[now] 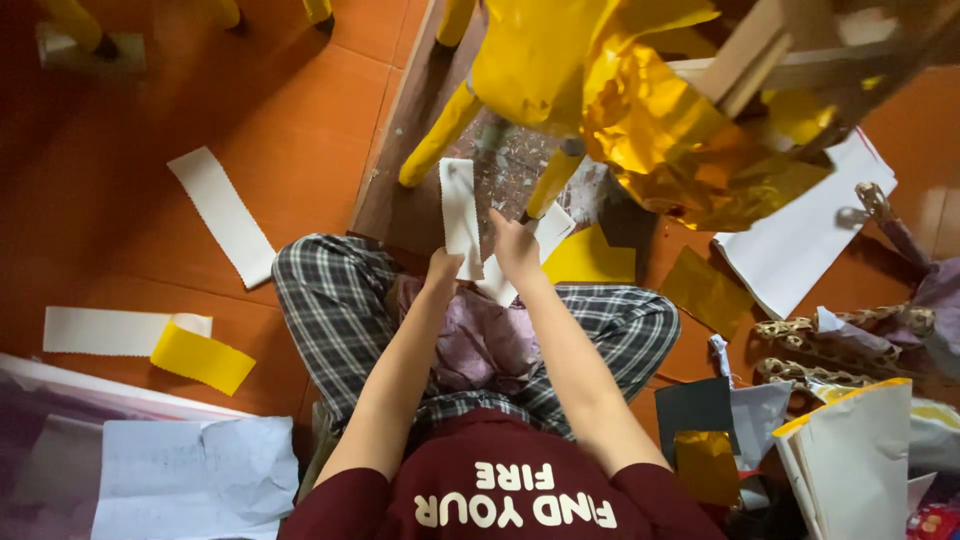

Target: Decorate a giraffe sculpture by applying yellow paper strips and cutting them to size.

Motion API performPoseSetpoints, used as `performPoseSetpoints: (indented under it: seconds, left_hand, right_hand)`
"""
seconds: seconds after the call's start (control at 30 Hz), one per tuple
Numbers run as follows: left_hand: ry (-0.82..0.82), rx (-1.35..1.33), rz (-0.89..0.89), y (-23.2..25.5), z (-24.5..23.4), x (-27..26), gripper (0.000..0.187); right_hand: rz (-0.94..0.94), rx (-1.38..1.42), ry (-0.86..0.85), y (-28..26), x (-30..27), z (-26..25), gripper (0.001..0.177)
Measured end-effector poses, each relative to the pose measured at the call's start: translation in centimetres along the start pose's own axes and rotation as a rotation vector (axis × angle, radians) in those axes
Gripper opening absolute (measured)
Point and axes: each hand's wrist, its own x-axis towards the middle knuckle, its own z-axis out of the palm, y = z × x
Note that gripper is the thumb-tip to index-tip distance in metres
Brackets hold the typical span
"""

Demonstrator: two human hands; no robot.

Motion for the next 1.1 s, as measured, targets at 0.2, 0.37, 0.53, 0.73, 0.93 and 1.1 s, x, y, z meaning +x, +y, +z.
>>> performPoseSetpoints:
  seconds: [0.2, 0.37, 0.53, 0.73, 0.93, 1.1]
  left_hand:
    - [0.02, -0.035, -0.096, -0.7, -0.4, 1.6, 0.056]
    - [-0.026, -0.278, -0.2, 4.2, 0.4, -3.6, 0.062]
    - [0.014, -0.39, -0.287, 9.3, 1.3, -7.2, 0.064]
    - [-0.046, -0.372, -0.254, 9.7, 1.0, -7.2, 0.066]
    - [-0.078, -0.32, -0.214, 7.1, 0.6, -5.7, 0.054]
    - [-0.051, -0.257, -0.243, 7.7, 0.5, -6.1, 0.057]
  right_hand:
    - [-0.075, 0.101, 0.119, 0.4, -10.6, -0.2, 0.045]
    - [0.058, 0.145, -0.126, 2.9, -16.6, -4.0, 0.039]
    - [0.224, 0.406, -0.195, 0.4, -16.8, -6.9, 0.038]
    - [0.306, 0.455, -0.292, 0.4, -18.9, -4.2, 0.038]
    - [0.334, 0.472, -0.294, -4.2, -18.8, -13.1, 0.048]
    - [0.272, 0.235, -0.297, 2.9, -18.3, -4.2, 0.046]
